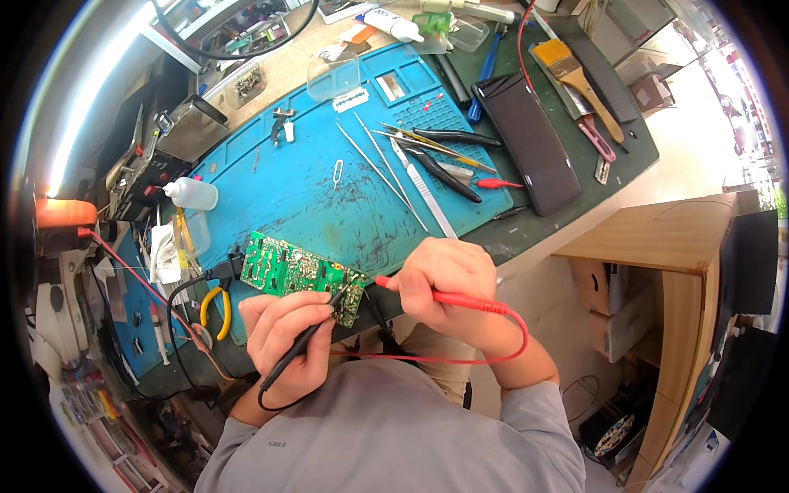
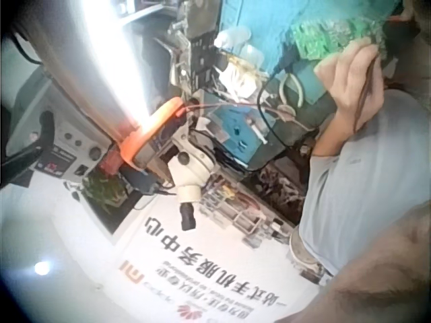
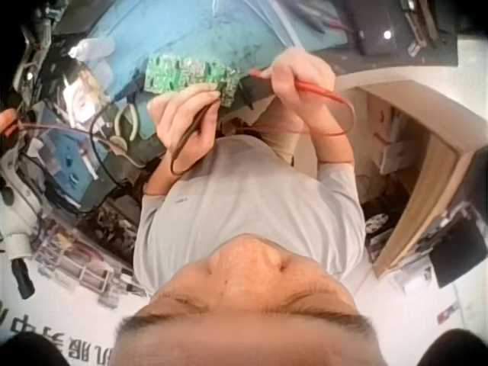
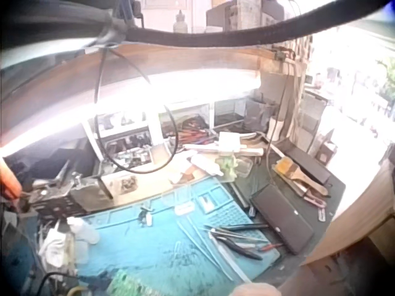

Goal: The person uses a multimeter to test various points on a green circuit board. They hold the board with one hand and probe different components with the multimeter leads in the other hand. The person repeatedly touches the probes to different spots on the board throughout the clip.

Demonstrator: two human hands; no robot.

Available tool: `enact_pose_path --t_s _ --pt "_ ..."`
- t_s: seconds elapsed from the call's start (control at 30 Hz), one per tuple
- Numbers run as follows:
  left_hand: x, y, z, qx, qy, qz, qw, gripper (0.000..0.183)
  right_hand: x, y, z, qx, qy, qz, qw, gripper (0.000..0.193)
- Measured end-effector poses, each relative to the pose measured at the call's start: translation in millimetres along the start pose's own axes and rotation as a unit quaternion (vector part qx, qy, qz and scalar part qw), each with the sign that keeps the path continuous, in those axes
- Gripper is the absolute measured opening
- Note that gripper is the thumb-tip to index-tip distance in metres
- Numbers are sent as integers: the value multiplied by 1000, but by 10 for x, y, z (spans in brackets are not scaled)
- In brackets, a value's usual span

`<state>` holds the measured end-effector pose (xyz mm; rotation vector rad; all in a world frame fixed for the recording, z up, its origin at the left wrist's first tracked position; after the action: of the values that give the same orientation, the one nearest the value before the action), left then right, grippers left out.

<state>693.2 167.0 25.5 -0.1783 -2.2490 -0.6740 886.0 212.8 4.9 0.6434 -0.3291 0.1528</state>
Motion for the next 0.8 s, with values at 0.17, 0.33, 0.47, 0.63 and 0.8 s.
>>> enact_pose_path --t_s 0.17,0.33,0.47,0.63,0.8 --pt "-15 -10 28 -8 6 26 1000 27 -6 -2 5 5 3 -8 1000 19" --pt "-24 7 40 -25 22 38 999 28 -4 -2 -12 19 7 -15 1000 17" --pt "-18 -22 56 -21 27 39 999 29 -9 -27 -9 34 14 -24 999 16" --pt "-29 -17 67 -25 34 41 998 29 -14 -31 -32 35 20 -28 999 16" --pt "-12 -28 65 -19 26 33 999 30 -21 -26 -15 36 28 -43 998 18"
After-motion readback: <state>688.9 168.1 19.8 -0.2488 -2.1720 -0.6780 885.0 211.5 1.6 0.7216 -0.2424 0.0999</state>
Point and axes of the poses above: each hand's wrist, its own y-axis towards the middle knuckle, its own x-axis out of the back of the hand, z = x × y, the point moved 7 cm from there along y, towards the middle knuckle, and after that the axes turned 7 degrees about z, right-handed, at the moved point
